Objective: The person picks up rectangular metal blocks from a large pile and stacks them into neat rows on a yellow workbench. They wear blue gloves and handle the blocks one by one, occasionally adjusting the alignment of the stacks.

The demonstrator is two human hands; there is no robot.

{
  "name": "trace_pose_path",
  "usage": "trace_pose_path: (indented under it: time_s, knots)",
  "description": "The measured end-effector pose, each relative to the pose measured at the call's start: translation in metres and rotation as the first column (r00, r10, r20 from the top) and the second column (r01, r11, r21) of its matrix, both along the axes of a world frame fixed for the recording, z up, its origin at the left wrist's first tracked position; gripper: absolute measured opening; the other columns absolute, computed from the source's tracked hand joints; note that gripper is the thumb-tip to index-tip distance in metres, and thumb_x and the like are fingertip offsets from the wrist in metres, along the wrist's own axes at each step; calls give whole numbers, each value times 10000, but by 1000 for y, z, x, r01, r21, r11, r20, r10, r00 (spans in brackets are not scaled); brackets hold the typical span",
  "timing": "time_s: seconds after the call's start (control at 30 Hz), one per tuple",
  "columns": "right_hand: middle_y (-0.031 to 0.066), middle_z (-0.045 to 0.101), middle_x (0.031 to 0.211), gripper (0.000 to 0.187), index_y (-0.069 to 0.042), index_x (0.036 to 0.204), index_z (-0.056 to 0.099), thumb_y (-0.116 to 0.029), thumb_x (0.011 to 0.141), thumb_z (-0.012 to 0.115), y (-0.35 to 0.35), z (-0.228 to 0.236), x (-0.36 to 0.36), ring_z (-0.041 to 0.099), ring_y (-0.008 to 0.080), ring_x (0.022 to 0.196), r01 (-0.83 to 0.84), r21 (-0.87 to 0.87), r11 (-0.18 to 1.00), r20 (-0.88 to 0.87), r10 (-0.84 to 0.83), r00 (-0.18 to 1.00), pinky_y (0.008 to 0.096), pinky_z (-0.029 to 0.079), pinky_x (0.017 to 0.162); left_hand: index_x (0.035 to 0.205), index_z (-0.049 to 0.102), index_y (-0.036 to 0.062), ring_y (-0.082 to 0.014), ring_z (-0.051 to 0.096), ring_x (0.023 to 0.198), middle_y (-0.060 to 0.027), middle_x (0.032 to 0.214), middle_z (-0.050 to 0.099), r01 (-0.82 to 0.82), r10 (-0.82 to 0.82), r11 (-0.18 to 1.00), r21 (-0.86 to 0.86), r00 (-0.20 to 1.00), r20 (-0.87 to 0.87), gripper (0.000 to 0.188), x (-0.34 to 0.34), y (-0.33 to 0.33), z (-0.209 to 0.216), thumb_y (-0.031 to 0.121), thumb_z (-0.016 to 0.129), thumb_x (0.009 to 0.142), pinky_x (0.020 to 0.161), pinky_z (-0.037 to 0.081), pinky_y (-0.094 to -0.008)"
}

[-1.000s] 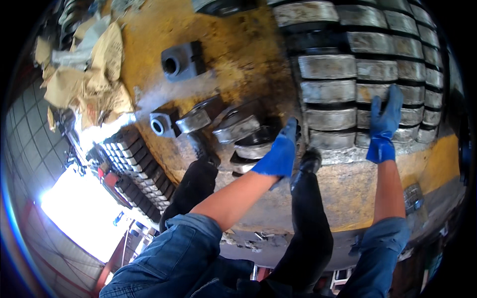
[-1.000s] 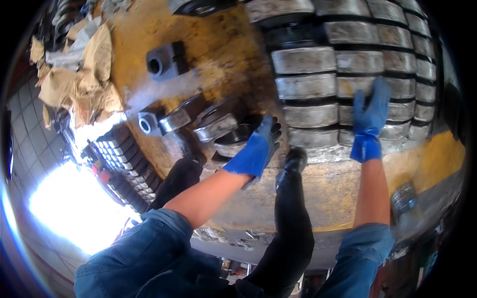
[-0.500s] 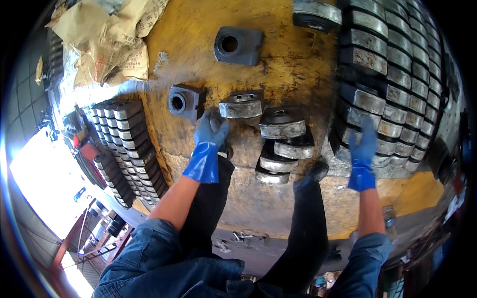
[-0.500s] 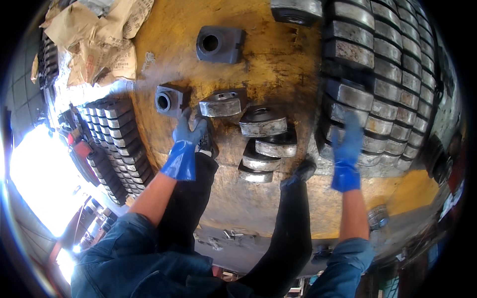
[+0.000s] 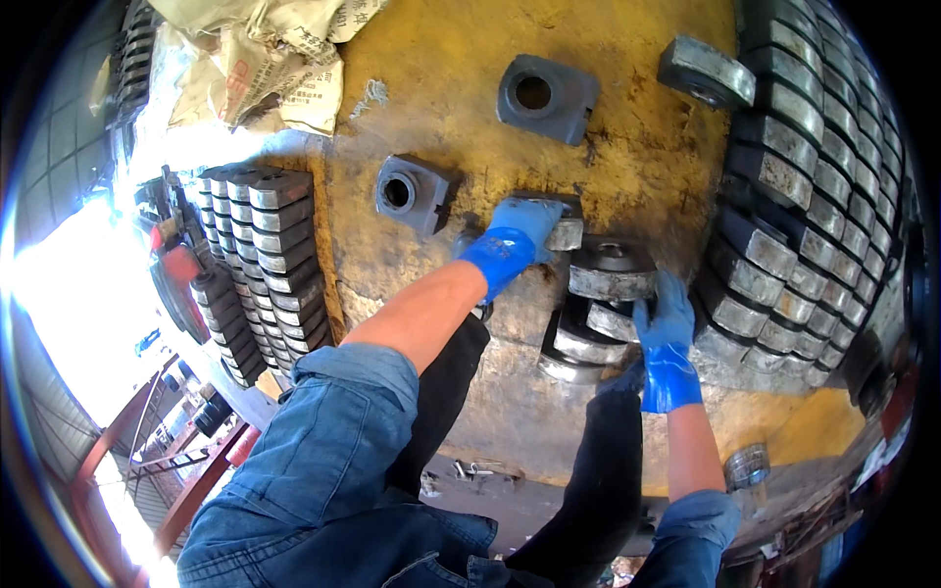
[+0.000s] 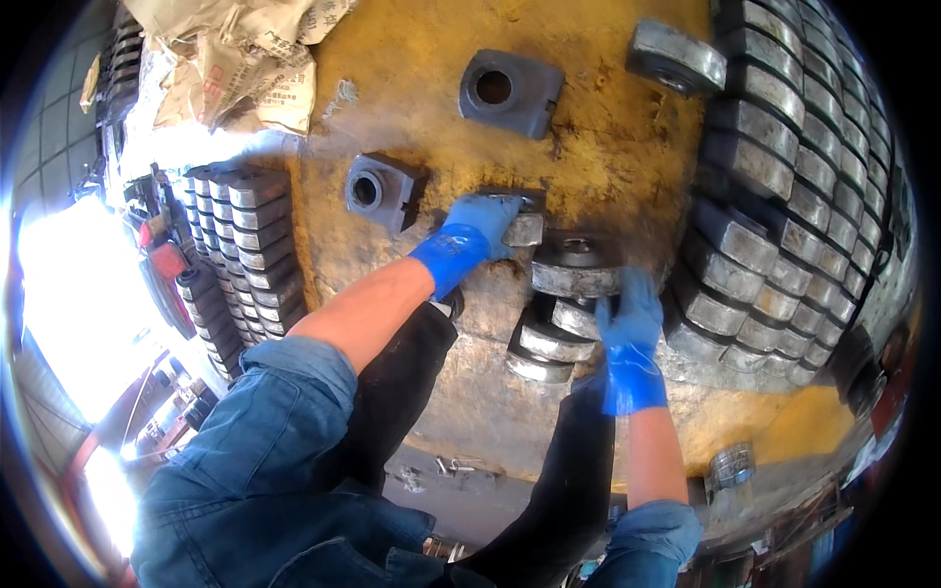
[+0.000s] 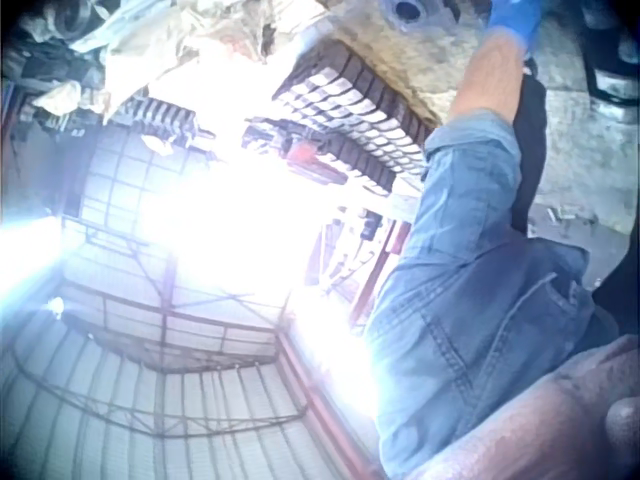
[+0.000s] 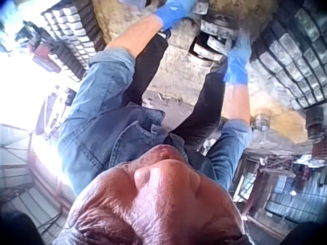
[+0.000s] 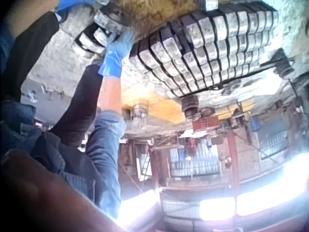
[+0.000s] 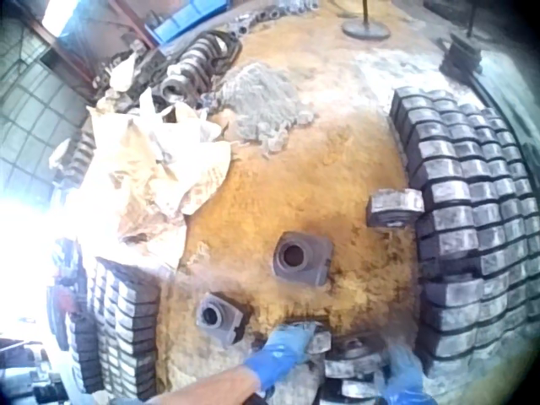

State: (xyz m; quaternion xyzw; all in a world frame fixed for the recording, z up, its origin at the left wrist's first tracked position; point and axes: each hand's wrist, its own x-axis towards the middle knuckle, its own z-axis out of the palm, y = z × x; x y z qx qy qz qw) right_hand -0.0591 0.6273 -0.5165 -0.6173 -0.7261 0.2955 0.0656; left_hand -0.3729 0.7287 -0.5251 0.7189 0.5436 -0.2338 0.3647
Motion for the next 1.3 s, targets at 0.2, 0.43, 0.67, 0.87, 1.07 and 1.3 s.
trace_pose_path:
  time_s: [0.2, 0.43, 0.67, 0.87, 1.07, 1.3]
  knots:
    - [267, 591, 1364, 543, 27, 1343, 570, -227, 879, 692, 8, 27, 37, 547, 457, 1284, 68, -44, 997, 13, -68, 998, 499, 476, 1058, 1389, 556, 83, -382, 673, 1138, -221, 1213, 695, -109, 89, 990, 90, 975, 204, 758, -20, -8, -2, 396, 848, 763, 998, 514, -451]
    - [268, 630, 1293, 497, 37, 1316, 589, -160, 879, 718, 11, 21, 79, 623, 453, 1169, 168, 136, 976, 81, -179, 980, 477, 515, 1005, 1240, 657, -8, -382, 715, 1058, -239, 1126, 735, -836, 868, 368, 408, 466, 171, 546, -183, -87, -60, 358, 758, 848, 898, 556, -438]
    - [272, 638, 1254, 554, 34, 1317, 588, -259, 863, 709, 7, -8, 103, 606, 470, 1172, 164, 163, 973, 215, -197, 957, 507, 508, 1004, 1302, 645, -10, -193, 701, 1013, -150, 1133, 747, -927, 923, 314, 207, 349, 163, 510, -230, -62, -75, 267, 766, 892, 867, 545, -339]
    - [267, 619, 1294, 585, 28, 1342, 563, -302, 874, 683, 41, 21, 114, 583, 462, 1205, 126, 305, 944, 432, -255, 865, 509, 494, 1016, 1329, 587, -37, -229, 698, 938, -155, 1083, 736, -875, 809, 427, 227, 482, 336, 589, -148, 10, -30, 229, 817, 856, 818, 558, -350]
    - [265, 612, 1326, 609, 26, 1342, 565, -310, 859, 721, -10, 38, 162, 593, 444, 1212, 297, 41, 954, 392, -289, 873, 499, 485, 1039, 1411, 519, -28, -236, 695, 956, -169, 1118, 725, -792, 731, 575, 207, 610, 306, 713, -152, -15, -26, 280, 825, 846, 853, 554, -362]
    - [234, 592, 1400, 588, 25, 1434, 495, -367, 1009, 599, -128, 292, 82, 589, 344, 1277, 814, -549, 189, 747, -325, 579, 406, 461, 1097, 1393, 542, -44, -248, 706, 951, -180, 1107, 726, -834, 841, 540, 114, 536, -68, 812, -333, -129, 28, 374, 857, 772, 847, 565, -373]
